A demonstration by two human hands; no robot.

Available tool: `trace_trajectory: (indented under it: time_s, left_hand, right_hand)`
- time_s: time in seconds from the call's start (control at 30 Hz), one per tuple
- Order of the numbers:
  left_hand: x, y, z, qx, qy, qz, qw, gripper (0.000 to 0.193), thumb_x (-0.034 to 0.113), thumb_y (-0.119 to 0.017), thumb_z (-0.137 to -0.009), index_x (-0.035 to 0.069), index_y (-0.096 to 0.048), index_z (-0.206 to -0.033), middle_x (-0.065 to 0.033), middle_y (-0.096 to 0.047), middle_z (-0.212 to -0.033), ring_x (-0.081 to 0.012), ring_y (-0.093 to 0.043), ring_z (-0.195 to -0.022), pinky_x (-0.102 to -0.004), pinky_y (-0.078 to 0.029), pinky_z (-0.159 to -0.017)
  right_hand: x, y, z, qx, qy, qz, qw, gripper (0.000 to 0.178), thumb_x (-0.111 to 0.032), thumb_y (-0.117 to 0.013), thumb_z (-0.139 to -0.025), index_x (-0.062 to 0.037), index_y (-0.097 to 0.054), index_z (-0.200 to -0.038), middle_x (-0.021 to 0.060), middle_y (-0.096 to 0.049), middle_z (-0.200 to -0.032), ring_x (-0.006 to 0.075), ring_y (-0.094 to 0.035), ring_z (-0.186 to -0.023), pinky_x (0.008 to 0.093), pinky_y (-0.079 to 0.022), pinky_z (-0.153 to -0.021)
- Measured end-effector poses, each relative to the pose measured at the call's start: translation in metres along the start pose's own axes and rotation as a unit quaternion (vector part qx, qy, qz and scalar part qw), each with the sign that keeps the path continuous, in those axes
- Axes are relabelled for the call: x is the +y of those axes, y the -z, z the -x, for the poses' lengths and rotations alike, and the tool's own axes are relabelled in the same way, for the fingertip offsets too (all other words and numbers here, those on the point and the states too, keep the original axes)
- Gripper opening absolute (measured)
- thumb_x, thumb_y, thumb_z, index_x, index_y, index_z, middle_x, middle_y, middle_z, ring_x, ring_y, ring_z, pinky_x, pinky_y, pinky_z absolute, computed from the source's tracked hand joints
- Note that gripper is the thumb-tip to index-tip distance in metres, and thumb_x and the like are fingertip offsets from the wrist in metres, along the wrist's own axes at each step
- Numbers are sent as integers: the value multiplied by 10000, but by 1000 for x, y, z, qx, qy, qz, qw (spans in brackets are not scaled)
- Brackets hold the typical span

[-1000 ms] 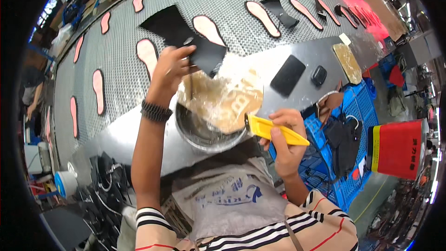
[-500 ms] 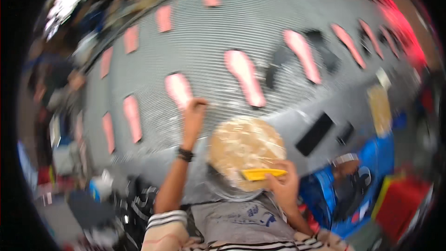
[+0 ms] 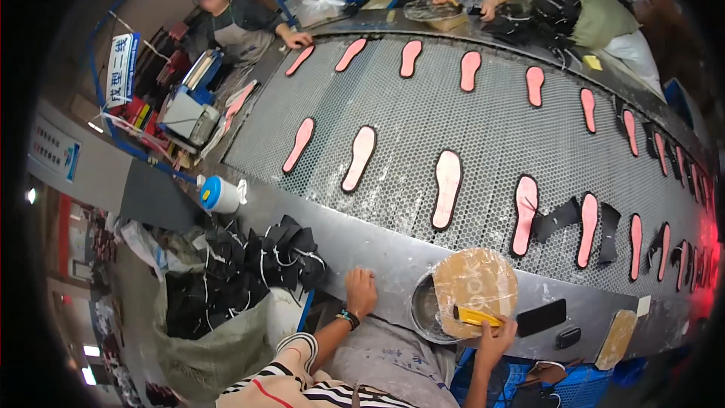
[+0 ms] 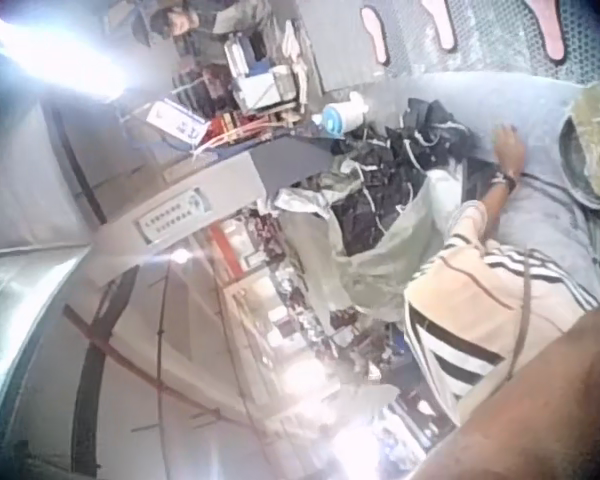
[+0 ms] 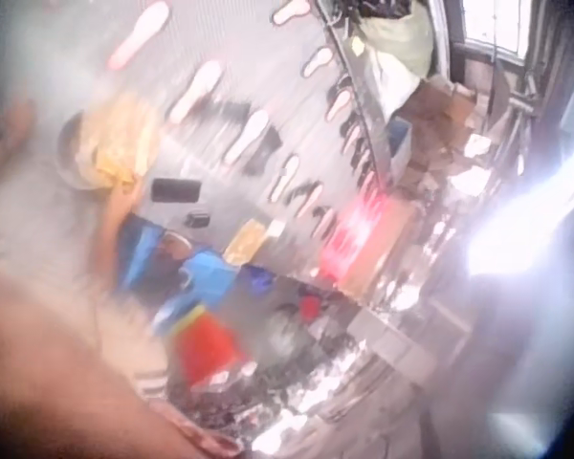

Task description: The worker is applying glue to black shoe components using a brush and placing them onto a moving assembly line conveyor.

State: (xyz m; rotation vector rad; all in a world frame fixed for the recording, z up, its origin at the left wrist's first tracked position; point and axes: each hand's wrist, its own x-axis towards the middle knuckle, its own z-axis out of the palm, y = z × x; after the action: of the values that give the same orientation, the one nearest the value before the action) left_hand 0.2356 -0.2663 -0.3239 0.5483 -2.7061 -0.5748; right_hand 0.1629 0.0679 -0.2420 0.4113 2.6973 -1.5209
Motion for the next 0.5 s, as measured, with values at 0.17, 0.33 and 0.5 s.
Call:
trace_trajectory:
  time_s: [0.17, 0.33, 0.5]
  left_hand:
    - [-63, -51, 28, -79, 102, 213, 969, 161, 176, -522, -904, 44, -566, -985, -143, -569, -947, -355, -530, -913, -483, -414, -809]
    - [-32, -72, -4, -34, -38, 37, 998, 166, 159, -491, -934, 47, -561, -1034, -121, -583, -986, -320, -546, -949, -483, -434, -833]
    - [-1, -57, -21, -42, -124, -55, 990, 180, 180, -501, -929, 45, -558, -1035, -138, -576, -975, -329, -545, -952, -485, -438, -819]
  right_hand:
    - [-20, 9, 6, 41, 45, 92, 994, 456, -100, -750, -793, -21, -599, -1216, 187, -532, -1220, 366, -583, -1109, 444, -499, -919]
    - [-51, 12, 26, 127, -15, 70, 989, 347, -199, -676, -898, -102, -615, -1225, 111, -551, -1254, 364, -670, -848, 410, -552, -727]
    - [-58, 5, 52, 229, -20, -20, 973, 226, -176, -642, -915, -84, -648, -1122, 132, -613, -1056, 355, -661, -833, 421, -525, -707]
